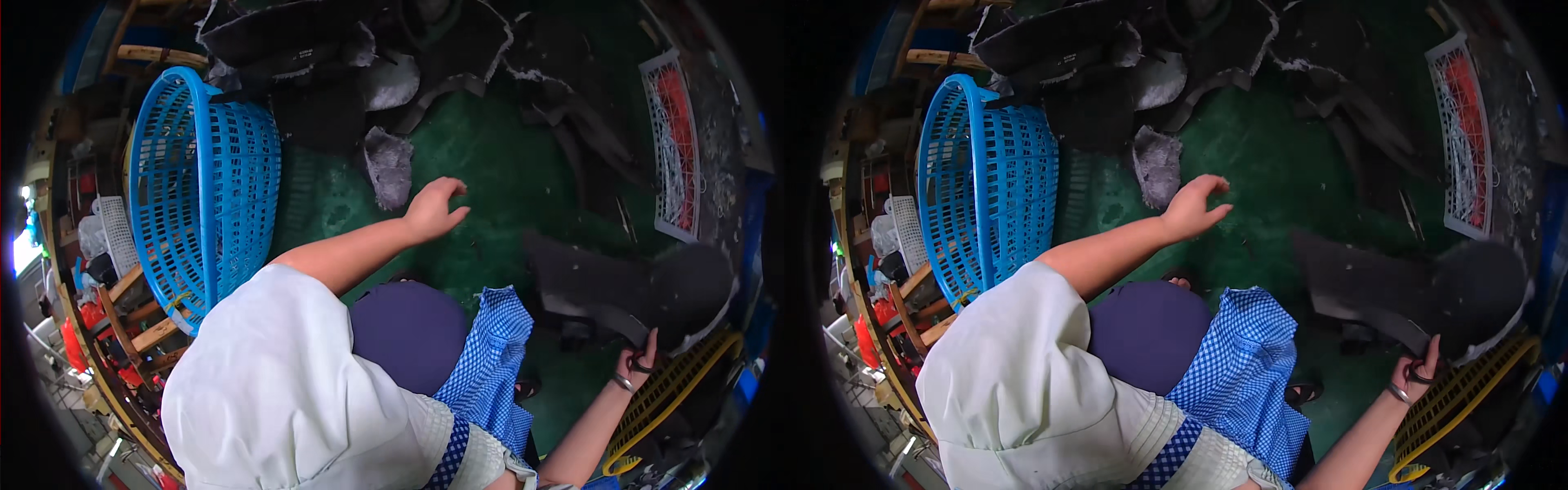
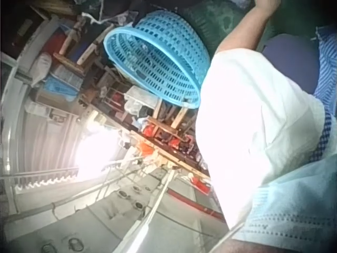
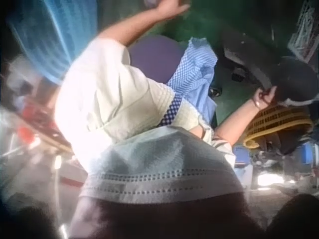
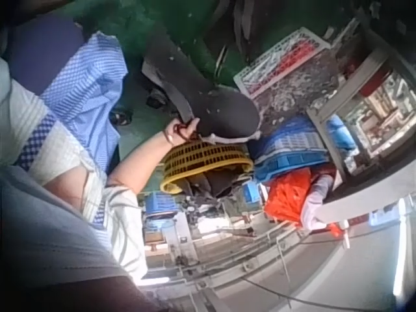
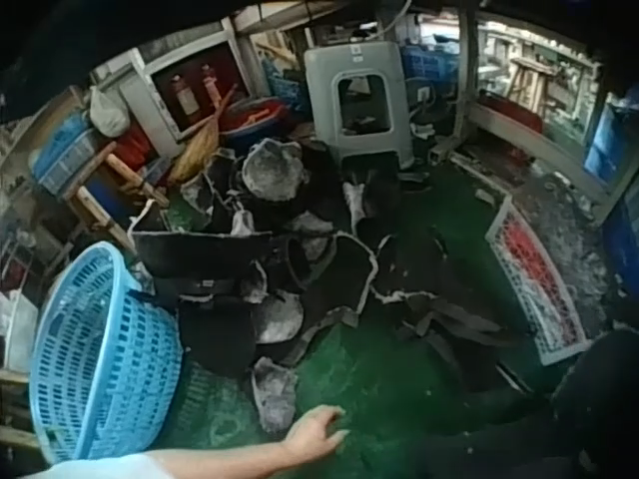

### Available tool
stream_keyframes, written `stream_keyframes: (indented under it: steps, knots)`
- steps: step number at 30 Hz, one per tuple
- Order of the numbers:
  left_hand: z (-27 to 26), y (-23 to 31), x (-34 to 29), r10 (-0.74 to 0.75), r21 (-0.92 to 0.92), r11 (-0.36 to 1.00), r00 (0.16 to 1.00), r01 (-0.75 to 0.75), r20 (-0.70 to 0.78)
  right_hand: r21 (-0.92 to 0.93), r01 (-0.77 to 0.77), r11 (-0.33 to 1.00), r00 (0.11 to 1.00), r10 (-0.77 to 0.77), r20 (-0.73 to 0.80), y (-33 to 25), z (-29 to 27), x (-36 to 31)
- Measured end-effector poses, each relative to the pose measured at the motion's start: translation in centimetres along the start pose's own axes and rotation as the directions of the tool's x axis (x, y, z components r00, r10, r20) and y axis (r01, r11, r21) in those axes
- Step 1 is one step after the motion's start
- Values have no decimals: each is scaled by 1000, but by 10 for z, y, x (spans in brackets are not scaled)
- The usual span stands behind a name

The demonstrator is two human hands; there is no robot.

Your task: Trimming excess material and lining from black synthetic shoe components using scissors.

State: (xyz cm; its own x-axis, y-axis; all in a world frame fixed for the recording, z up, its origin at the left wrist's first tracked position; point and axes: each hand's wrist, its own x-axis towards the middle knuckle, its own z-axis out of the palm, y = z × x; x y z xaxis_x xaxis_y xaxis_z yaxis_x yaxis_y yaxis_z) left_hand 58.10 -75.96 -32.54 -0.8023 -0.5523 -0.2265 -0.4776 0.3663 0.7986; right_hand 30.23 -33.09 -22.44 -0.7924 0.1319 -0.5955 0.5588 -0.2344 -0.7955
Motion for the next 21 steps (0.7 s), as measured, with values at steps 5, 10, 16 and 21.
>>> stream_keyframes:
  steps: [5,10,16,21]
  knots:
    - [8,-22,51,197,224,965,945,-139,-261,-58,-176,983,980,169,-107,52,-83,47]
    - [-48,-65,131,33,552,814,934,181,-355,-87,-260,962,790,161,-592,82,-92,7]
    - [-78,-88,144,-289,583,666,882,465,-373,-381,-61,923,890,-122,-438,74,-53,-53]
    - [-65,-48,119,623,768,461,778,-445,77,-633,210,745,978,-164,131,84,31,-86]
